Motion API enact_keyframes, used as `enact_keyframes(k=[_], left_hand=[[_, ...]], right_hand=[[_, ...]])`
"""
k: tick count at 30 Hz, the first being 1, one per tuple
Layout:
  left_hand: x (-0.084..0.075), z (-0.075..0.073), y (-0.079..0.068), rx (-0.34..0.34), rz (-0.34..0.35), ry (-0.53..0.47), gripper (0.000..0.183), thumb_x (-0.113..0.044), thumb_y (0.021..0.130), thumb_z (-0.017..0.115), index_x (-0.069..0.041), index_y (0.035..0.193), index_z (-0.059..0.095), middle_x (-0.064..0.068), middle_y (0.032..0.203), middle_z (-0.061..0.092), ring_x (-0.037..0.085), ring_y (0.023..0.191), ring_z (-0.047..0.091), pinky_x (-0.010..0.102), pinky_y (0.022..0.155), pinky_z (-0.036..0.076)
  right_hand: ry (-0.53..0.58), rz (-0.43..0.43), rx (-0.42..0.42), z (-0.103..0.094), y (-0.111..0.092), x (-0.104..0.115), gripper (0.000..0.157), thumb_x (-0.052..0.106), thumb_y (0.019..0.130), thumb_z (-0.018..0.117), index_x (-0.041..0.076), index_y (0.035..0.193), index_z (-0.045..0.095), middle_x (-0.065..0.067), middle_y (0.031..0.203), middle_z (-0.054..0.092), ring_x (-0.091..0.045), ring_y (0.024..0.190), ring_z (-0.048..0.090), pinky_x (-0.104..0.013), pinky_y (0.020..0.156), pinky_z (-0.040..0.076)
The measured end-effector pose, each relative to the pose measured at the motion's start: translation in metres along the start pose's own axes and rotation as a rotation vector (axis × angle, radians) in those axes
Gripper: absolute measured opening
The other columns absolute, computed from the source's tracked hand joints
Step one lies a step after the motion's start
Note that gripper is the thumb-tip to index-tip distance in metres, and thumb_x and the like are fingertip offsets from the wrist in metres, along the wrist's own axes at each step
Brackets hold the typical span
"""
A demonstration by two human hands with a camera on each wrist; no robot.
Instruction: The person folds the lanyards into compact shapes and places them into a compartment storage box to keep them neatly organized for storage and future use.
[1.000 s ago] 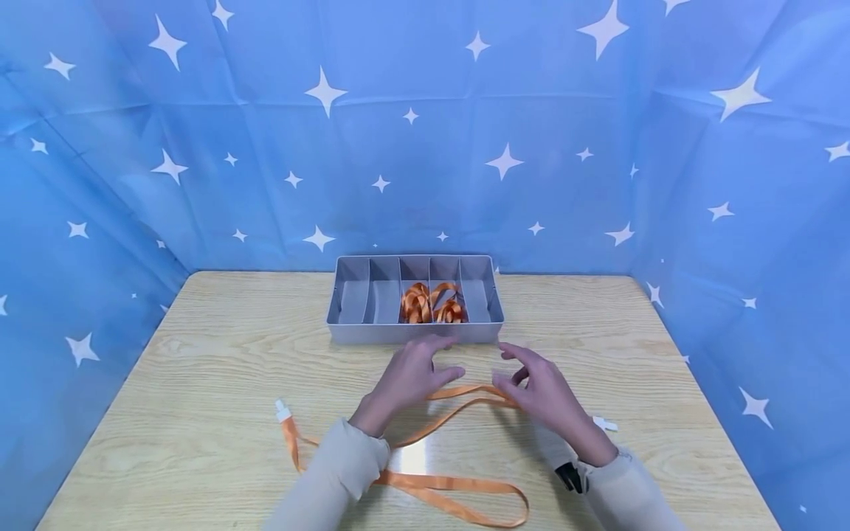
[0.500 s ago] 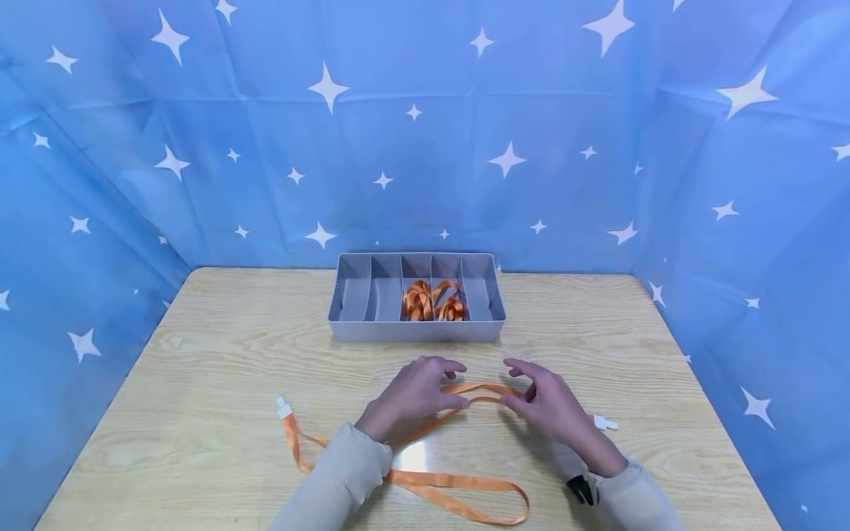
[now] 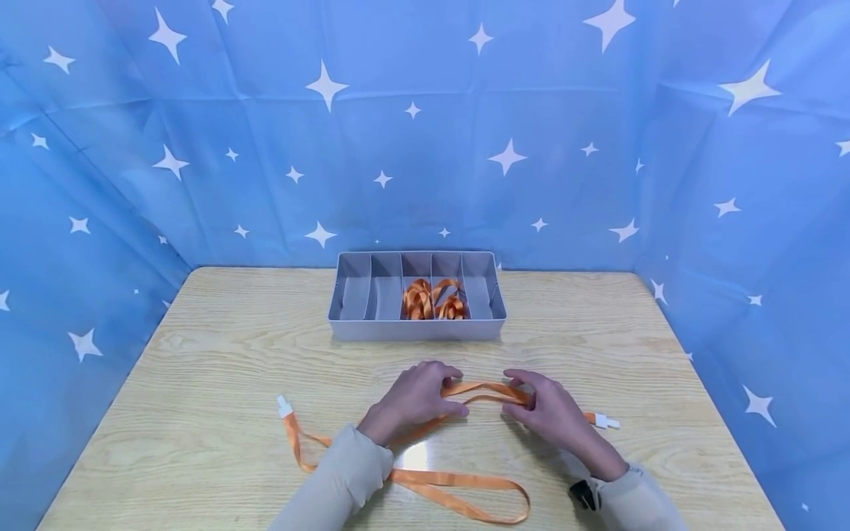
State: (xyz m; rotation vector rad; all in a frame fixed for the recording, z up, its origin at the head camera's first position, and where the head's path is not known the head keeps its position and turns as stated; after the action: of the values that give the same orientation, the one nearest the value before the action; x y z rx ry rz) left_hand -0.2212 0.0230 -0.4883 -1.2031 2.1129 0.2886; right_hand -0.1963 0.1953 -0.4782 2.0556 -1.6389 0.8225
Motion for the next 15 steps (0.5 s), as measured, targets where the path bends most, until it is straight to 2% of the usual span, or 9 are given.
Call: enact_keyframes(k=[5,9,15], left_hand=[[-0.0022,0.0038,0.0016,0.023,0.026,0.019,0.04,-0.04,0.078,0.084,-0.014,0.107,0.072,-0.003,0.086,0.06,0.011,0.075,0.051,0.026,0.065,0.043],[-0.0036,0.0066,0.0032,0.033,0.039,0.055,0.036,-0.036,0.077,0.086,-0.016,0.104,0.072,-0.005,0.081,0.057,0.011,0.073,0.048,0.025,0.062,0.039],[-0.0095,0.007,0.0041,0.022,0.094,0.123,0.018,-0.022,0.079,0.083,-0.016,0.087,0.067,-0.006,0.071,0.048,0.01,0.068,0.044,0.024,0.057,0.033]], right_hand=[[-0.052,-0.016,-0.013,0.0019,0.0,0.0007,0.051,0.017,0.082,0.082,0.004,0.128,0.064,-0.006,0.106,0.068,-0.008,0.067,0.049,-0.025,0.059,0.042],[-0.073,-0.016,-0.019,0.002,0.0,0.0015,0.048,0.015,0.082,0.083,0.005,0.126,0.065,-0.004,0.103,0.067,-0.008,0.067,0.049,-0.025,0.059,0.042],[-0.131,-0.031,-0.023,0.004,0.0011,0.0019,0.043,0.01,0.081,0.083,0.006,0.121,0.068,-0.001,0.097,0.066,-0.01,0.073,0.053,-0.029,0.064,0.045]])
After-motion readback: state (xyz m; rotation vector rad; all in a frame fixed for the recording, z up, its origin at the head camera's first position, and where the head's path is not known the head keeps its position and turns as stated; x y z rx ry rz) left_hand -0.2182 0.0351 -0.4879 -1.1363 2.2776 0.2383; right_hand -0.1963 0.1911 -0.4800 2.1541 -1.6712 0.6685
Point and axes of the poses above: each hand's wrist, its own y-axis towards the middle knuckle, its own z-axis out of the palm, x = y × z, the point moved 10 cm from there along y, towards the middle knuckle
